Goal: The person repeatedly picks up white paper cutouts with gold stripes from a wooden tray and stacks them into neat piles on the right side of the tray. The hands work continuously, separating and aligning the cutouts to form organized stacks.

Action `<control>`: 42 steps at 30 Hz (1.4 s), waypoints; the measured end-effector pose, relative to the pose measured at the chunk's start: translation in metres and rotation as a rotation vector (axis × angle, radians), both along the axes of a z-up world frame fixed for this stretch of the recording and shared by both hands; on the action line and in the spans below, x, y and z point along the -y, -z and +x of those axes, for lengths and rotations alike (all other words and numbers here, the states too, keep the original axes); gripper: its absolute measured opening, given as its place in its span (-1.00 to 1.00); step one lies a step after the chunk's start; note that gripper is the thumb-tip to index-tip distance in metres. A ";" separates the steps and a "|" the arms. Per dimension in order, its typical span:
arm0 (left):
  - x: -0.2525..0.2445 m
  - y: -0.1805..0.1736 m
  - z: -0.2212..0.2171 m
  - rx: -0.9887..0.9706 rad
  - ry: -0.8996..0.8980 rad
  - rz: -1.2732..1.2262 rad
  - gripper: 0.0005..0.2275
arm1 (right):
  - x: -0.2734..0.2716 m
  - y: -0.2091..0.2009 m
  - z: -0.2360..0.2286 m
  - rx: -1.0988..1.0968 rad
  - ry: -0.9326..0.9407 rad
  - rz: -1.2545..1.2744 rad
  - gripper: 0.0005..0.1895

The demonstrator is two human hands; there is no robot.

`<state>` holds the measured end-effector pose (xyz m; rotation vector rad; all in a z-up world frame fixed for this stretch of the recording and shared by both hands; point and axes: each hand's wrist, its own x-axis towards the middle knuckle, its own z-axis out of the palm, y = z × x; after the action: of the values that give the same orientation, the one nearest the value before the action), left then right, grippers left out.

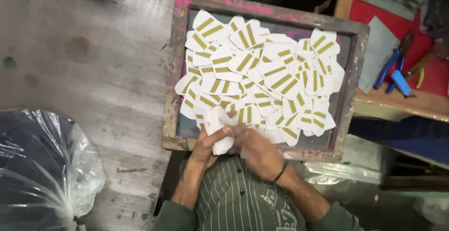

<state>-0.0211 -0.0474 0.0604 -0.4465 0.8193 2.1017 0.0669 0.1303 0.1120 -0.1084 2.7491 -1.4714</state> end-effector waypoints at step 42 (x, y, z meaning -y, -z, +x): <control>0.056 0.104 0.052 0.474 0.001 0.312 -0.45 | 0.017 0.014 -0.028 -0.277 -0.265 0.176 -0.66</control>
<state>0.0310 -0.1039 -0.0435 -0.7317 0.2138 1.9600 0.0394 0.1134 0.0981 -0.6914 2.9117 -1.2227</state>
